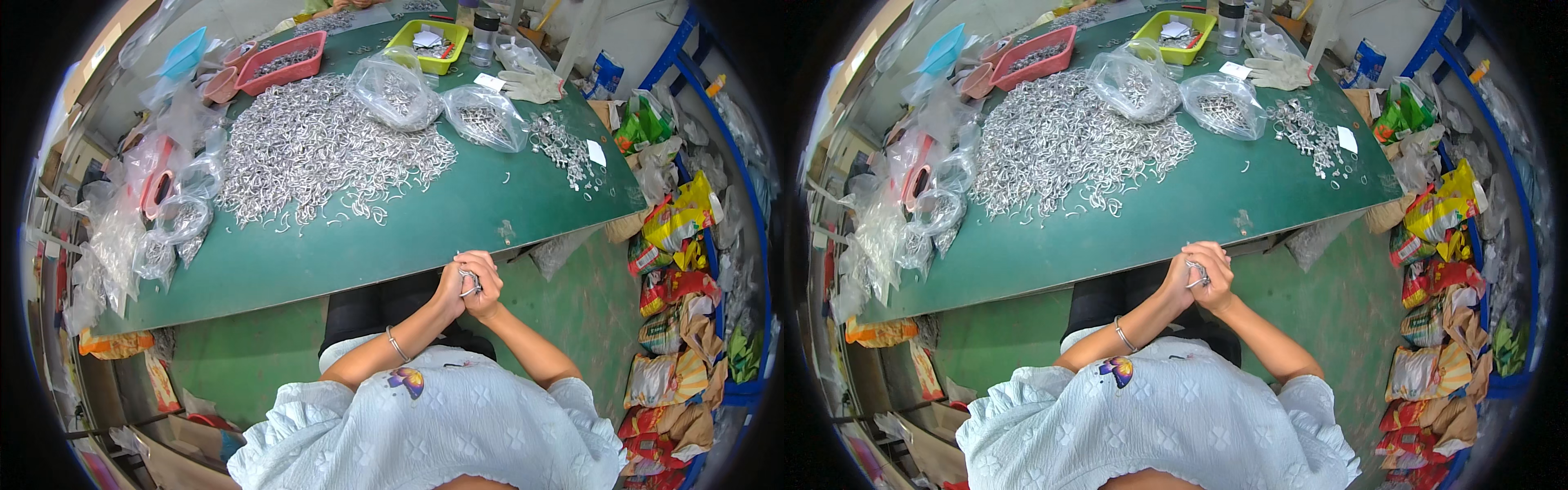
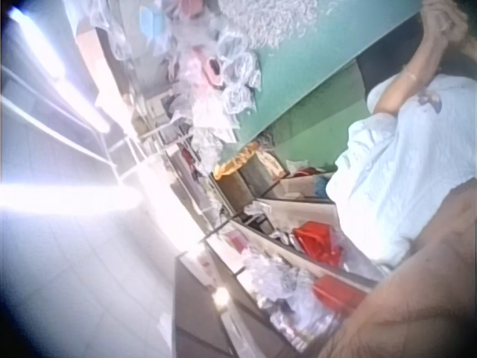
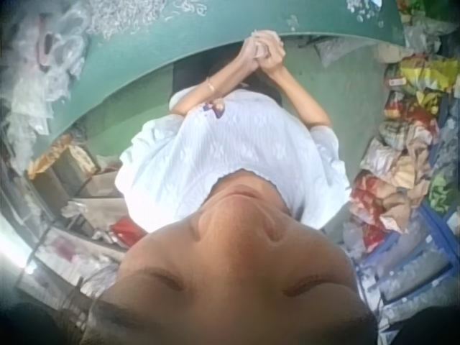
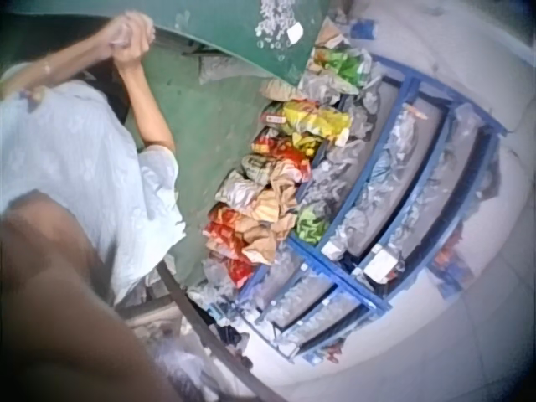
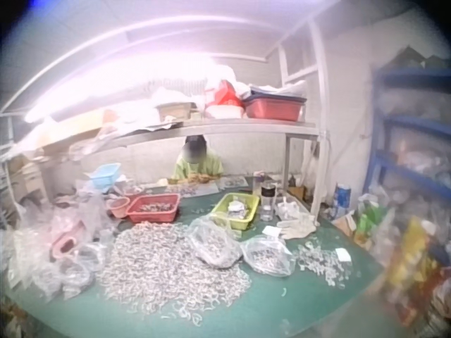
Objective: The person picks up metal hooks from a pile on a green table, holds a group of them in their palm, and then places them into small plastic bags.
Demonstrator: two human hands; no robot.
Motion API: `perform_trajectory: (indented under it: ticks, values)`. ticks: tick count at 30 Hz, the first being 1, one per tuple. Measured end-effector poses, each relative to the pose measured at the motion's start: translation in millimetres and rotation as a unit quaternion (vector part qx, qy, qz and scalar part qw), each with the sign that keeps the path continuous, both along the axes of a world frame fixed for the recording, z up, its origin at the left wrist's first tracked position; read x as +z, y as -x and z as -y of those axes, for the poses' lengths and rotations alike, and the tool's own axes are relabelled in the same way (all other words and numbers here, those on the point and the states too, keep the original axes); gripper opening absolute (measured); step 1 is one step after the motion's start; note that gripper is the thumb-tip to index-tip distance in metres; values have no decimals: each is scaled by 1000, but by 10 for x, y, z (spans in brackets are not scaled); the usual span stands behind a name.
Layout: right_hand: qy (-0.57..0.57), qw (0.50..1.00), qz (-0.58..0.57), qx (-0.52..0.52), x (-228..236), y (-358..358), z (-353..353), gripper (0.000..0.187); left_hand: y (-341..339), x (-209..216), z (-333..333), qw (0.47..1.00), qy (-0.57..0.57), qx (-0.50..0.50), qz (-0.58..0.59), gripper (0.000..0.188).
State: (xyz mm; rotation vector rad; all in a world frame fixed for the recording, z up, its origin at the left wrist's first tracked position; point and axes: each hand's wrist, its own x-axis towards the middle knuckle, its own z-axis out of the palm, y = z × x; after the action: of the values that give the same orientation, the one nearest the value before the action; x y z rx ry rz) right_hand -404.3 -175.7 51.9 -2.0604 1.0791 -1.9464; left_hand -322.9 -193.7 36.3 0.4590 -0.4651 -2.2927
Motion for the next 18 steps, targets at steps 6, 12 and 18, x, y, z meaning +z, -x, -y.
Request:
perform_trajectory:
  ticks: [6,12,18]
  values:
    - [24,999,2,29,94,-27,173,27,-51,582,78,994,-5,45,100,26]
    - [134,989,-24,54,467,-217,902,13,-200,325,795,983,27,89,-159,22]
    - [171,982,24,77,1330,-583,1995,11,-368,1054,2091,921,-78,41,-379,13]
